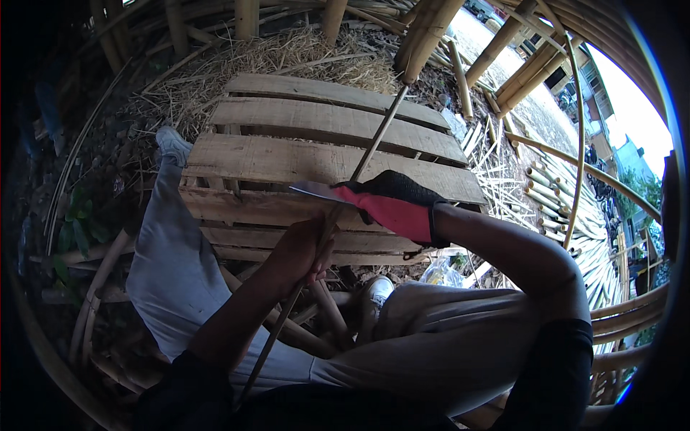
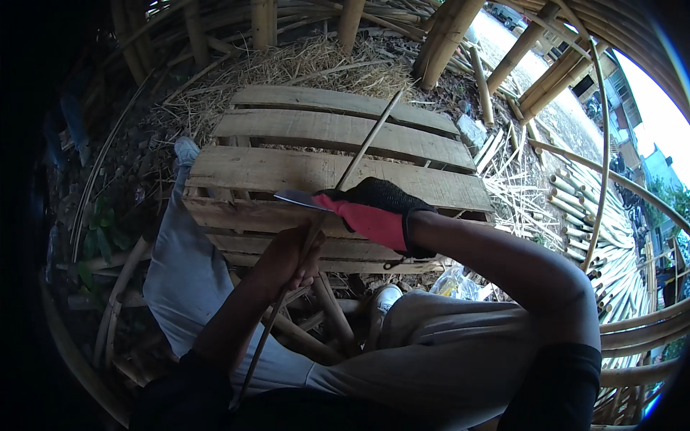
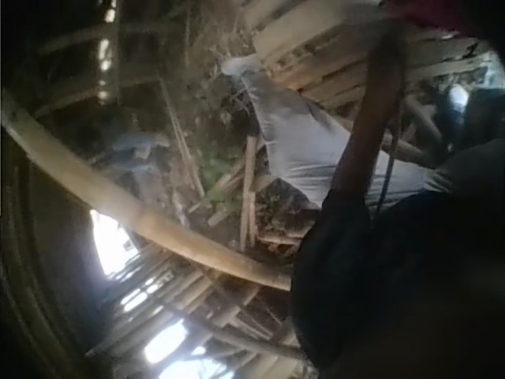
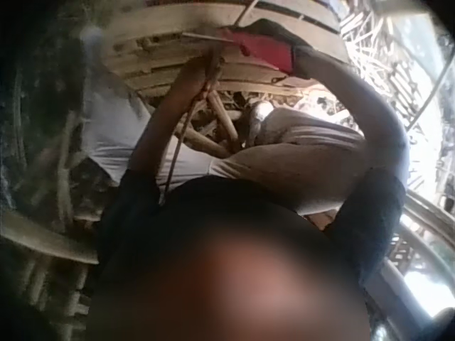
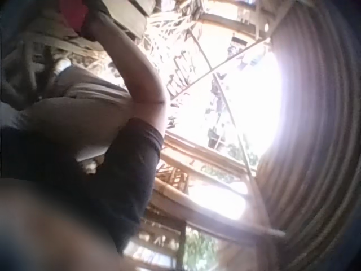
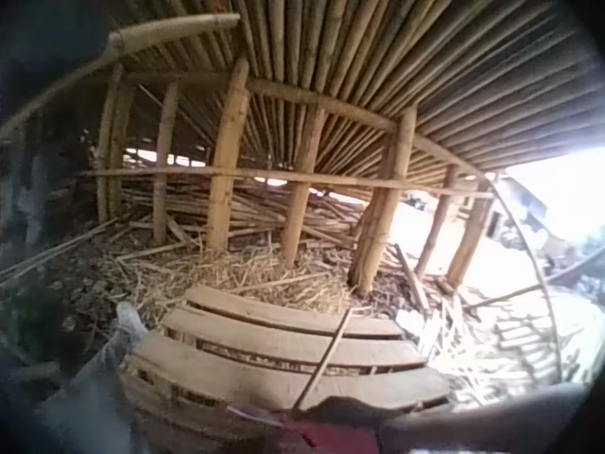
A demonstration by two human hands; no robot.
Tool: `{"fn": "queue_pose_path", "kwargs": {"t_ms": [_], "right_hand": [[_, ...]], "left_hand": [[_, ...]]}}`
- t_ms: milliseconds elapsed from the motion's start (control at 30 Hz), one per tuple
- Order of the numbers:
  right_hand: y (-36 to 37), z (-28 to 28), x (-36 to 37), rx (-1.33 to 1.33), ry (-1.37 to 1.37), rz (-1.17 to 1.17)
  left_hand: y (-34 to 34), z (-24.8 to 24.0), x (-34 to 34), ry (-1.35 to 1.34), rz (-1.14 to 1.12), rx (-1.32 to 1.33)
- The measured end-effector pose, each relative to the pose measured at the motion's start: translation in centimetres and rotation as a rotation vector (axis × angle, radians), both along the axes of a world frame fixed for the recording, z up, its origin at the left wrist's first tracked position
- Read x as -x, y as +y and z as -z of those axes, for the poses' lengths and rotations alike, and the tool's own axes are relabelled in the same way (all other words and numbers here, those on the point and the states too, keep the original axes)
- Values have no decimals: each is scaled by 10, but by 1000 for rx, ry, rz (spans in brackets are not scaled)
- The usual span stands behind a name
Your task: Shaving and carving a strip of bamboo using a knife over a wooden crate.
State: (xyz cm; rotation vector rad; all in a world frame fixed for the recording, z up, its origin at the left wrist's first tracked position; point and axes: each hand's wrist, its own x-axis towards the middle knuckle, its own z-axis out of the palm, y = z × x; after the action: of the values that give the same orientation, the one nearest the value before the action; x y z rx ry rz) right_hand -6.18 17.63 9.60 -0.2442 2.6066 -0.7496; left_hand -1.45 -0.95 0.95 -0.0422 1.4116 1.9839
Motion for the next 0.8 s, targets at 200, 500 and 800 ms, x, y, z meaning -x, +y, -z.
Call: {"fn": "queue_pose_path", "kwargs": {"t_ms": [200,500,800], "right_hand": [[6,6,1,38,37,3],[7,-13,10,-112,-108,157],[16,-26,-1,13,93,100]], "left_hand": [[1,-2,0,-91,-38,-79],[-9,7,-4,-82,52,-157],[-7,8,-5,-68,68,-105]]}}
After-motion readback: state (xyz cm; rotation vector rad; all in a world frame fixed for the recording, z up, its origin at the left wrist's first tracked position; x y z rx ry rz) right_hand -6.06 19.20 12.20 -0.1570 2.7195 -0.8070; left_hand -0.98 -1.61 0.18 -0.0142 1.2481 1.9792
